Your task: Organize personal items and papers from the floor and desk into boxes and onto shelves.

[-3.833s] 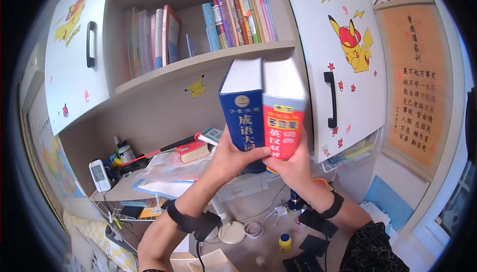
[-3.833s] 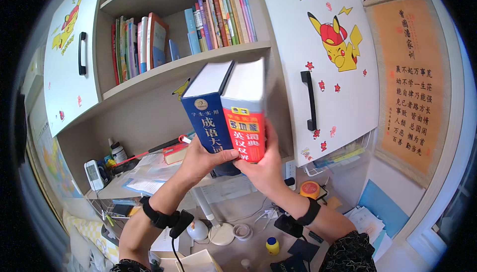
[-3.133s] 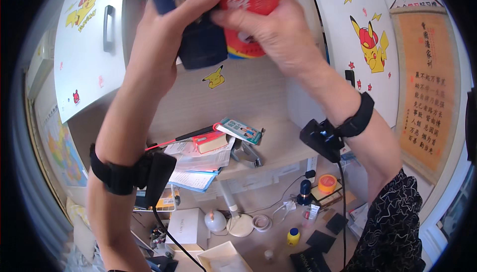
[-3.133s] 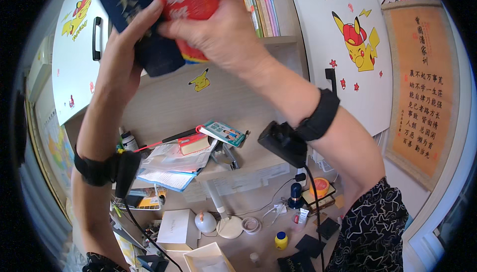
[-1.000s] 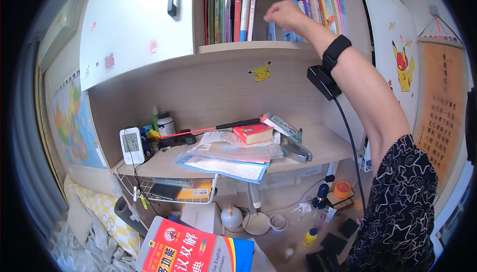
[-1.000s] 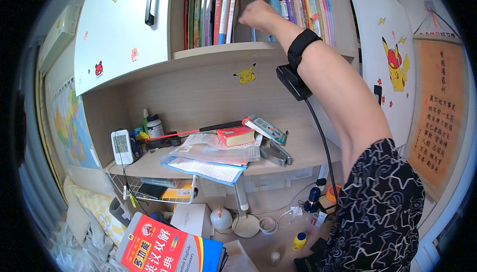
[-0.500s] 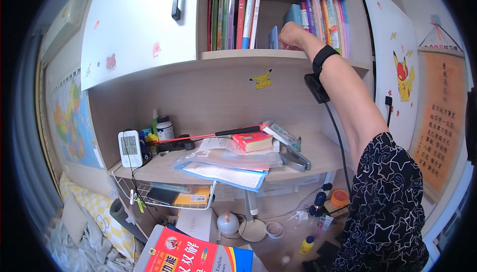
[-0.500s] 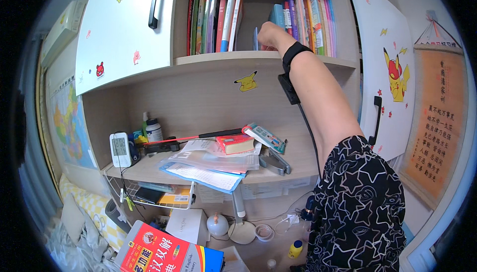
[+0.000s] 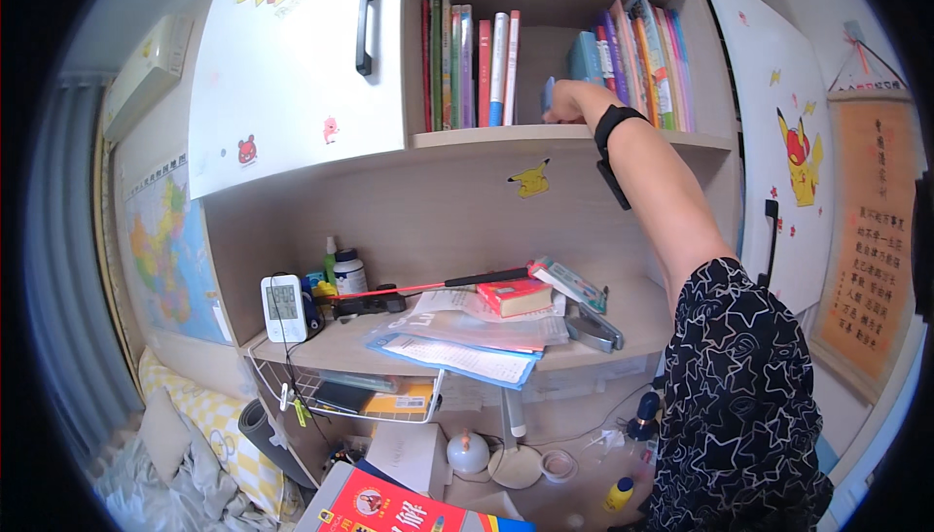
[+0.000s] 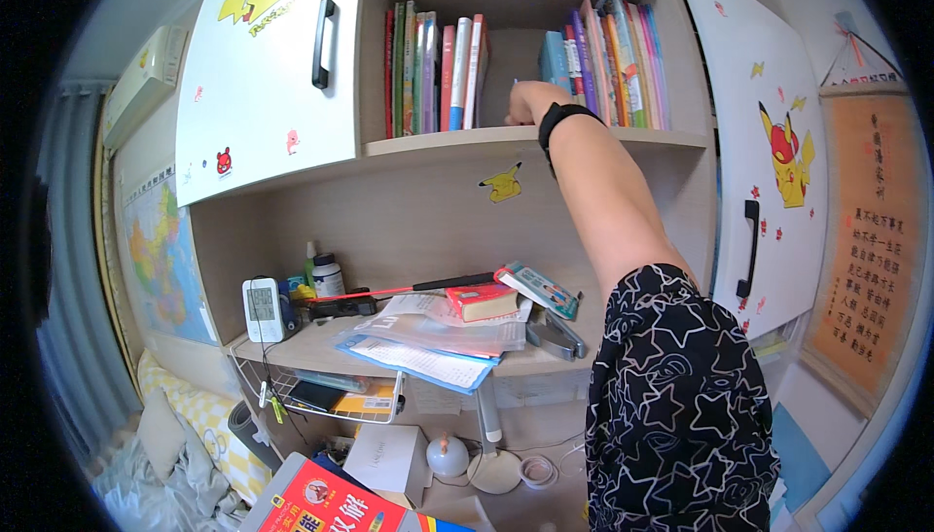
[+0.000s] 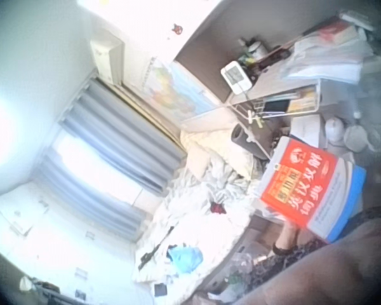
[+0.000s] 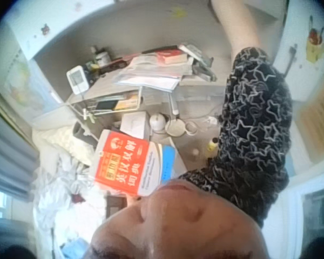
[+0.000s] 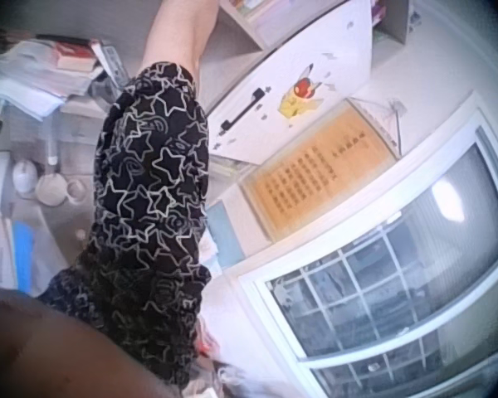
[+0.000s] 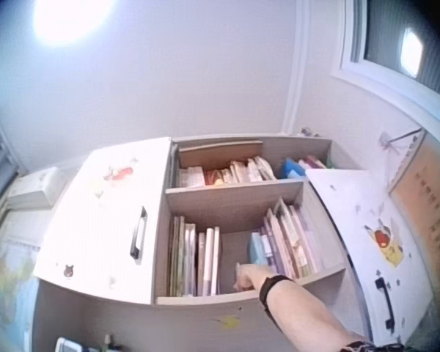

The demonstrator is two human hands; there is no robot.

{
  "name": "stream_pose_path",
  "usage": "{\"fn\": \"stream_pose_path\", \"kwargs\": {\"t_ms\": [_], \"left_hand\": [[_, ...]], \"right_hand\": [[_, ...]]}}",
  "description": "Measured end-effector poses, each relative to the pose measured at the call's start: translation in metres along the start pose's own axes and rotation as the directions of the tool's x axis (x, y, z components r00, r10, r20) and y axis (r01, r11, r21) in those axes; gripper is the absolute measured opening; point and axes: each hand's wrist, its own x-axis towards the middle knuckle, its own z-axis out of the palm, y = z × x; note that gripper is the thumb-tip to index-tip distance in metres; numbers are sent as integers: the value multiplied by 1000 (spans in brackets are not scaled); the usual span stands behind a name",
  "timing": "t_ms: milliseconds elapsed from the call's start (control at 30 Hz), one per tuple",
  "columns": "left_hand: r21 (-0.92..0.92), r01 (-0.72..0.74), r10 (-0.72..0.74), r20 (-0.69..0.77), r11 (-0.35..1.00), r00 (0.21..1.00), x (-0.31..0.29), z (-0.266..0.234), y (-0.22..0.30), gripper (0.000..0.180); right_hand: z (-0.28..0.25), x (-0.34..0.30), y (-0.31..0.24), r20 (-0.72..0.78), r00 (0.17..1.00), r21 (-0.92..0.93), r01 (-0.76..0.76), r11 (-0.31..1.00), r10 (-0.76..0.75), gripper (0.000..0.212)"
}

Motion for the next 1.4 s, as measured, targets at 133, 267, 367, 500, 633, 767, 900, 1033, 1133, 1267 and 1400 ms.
{"fn": "stream_pose_path", "kwargs": {"t_ms": [133, 267, 367, 500, 633, 767, 900, 1033, 1133, 1267, 1400], "left_hand": [[-8, 12, -13, -13, 1000, 1000, -2, -4, -2, 73], [-9, 2, -3, -58, 1000, 998, -5, -8, 1, 74], [-11, 10, -11, -40, 1000, 999, -5, -7, -1, 74], [-10, 17, -18, -21, 1000, 1000, -7, -4, -1, 74], [-7, 17, -17, -24, 1000, 1000, -11, -3, 0, 75], [-4, 20, -21, -19, 1000, 1000, -15, 0, 0, 75], [-6, 22, -22, -29, 1000, 999, -19, -1, -1, 75], [-9, 24, -24, -54, 1000, 998, -22, -3, -1, 76], [-7, 25, -26, -62, 1000, 998, -24, -3, -1, 76], [-10, 24, -24, -74, 1000, 997, -27, -2, -2, 76], [-9, 23, -23, -67, 1000, 997, -27, 1, -3, 77]], "right_hand": [[-5, 31, 17, 301, 951, 149, -114, 982, 65, 23], [0, 13, -7, 13, 1000, 157, -21, 987, 19, 18], [-1, 11, -2, -25, 999, 158, -32, 987, 36, 18], [-3, -3, 3, -87, 996, 133, -1, 991, 12, 21], [-1, -32, -8, -373, 918, -92, 107, 990, -134, 29], [-20, -45, -37, -422, 906, 399, 147, 905, 39, 35], [-8, -30, -67, -359, 933, 338, 137, 931, -7, 50], [-14, -35, -91, -361, 932, 146, 101, 984, -41, 42], [-12, -24, -86, -341, 940, 209, 58, 976, 17, 44], [-12, -27, -80, -236, 970, 142, 89, 986, -54, 42], [3, -32, -68, -271, 955, 87, 147, 985, -118, 42]]}}
